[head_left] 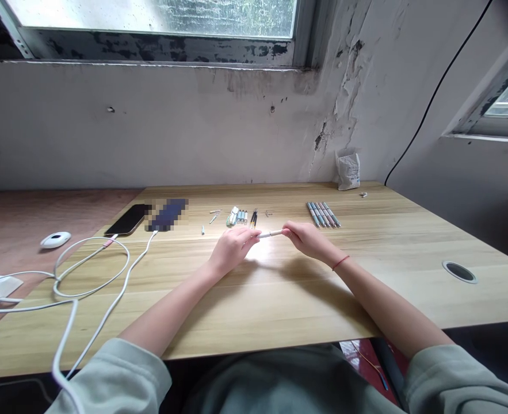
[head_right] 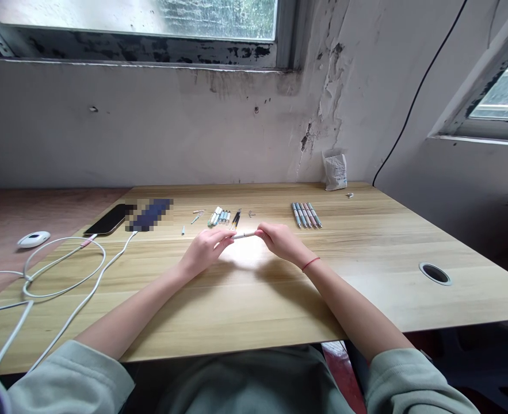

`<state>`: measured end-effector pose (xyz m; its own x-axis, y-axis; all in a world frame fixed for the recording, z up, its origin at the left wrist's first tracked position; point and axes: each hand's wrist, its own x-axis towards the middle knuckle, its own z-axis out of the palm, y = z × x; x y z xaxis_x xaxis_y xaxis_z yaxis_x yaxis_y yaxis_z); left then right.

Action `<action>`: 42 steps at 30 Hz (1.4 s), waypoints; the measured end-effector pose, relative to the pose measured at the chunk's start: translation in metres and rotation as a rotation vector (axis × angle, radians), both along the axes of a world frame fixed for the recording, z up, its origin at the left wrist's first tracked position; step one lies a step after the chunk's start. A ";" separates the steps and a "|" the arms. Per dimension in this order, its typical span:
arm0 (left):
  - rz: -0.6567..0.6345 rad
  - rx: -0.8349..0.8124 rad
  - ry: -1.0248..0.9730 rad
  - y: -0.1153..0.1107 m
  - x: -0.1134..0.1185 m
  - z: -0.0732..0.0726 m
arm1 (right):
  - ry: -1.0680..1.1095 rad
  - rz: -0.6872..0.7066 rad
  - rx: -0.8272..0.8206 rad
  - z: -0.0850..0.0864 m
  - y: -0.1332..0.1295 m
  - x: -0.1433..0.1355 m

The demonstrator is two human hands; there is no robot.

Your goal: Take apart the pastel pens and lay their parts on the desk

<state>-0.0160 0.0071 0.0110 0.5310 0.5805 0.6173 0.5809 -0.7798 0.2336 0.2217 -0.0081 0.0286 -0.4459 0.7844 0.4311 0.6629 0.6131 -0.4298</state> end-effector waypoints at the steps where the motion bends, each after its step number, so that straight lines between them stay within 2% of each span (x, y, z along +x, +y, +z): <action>1: 0.015 0.009 0.011 0.000 0.000 0.000 | 0.013 -0.006 -0.014 -0.002 0.000 -0.001; 4: 0.069 0.072 0.031 -0.002 0.000 0.004 | 0.086 -0.026 -0.060 -0.007 0.001 -0.006; 7: 0.179 0.151 -0.033 -0.007 0.002 0.010 | 0.263 -0.089 -0.124 -0.014 0.002 -0.013; 9: 0.205 0.094 -0.089 -0.013 0.006 0.013 | 0.435 -0.136 -0.200 -0.018 0.002 -0.019; 11: 0.160 -0.119 -0.155 -0.017 0.010 0.014 | 0.595 -0.133 -0.292 -0.021 0.000 -0.027; 13: 0.083 -0.414 -0.280 -0.018 0.015 0.011 | 0.677 -0.072 -0.377 -0.021 -0.005 -0.035; 16: -0.005 -0.733 -0.583 -0.016 0.022 0.003 | 0.577 0.048 -0.445 -0.019 -0.015 -0.044; 19: -0.107 -0.897 -0.726 -0.014 0.027 -0.004 | 0.452 0.034 -0.365 -0.013 -0.021 -0.045; 23: -0.309 -1.052 -0.530 -0.024 0.032 -0.002 | 0.581 -0.031 -0.213 -0.003 -0.021 -0.039; 27: -0.414 -1.099 -0.394 -0.036 0.036 0.001 | 0.633 0.089 -0.289 0.003 -0.021 -0.035; 30: -0.423 -1.137 -0.383 -0.038 0.037 0.000 | 0.717 0.122 -0.349 0.001 -0.020 -0.034; 36: -0.356 -1.289 -0.408 -0.037 0.036 0.000 | 0.798 0.053 -0.317 -0.001 -0.013 -0.029; 42: -0.348 -1.323 -0.439 -0.038 0.035 0.002 | 0.824 0.049 -0.330 0.001 -0.012 -0.027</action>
<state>0.0189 -0.0309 0.0125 0.6745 0.7292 -0.1149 0.1015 0.0626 0.9929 0.1949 -0.0202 0.0300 -0.1297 0.9136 0.3853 0.0410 0.3932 -0.9185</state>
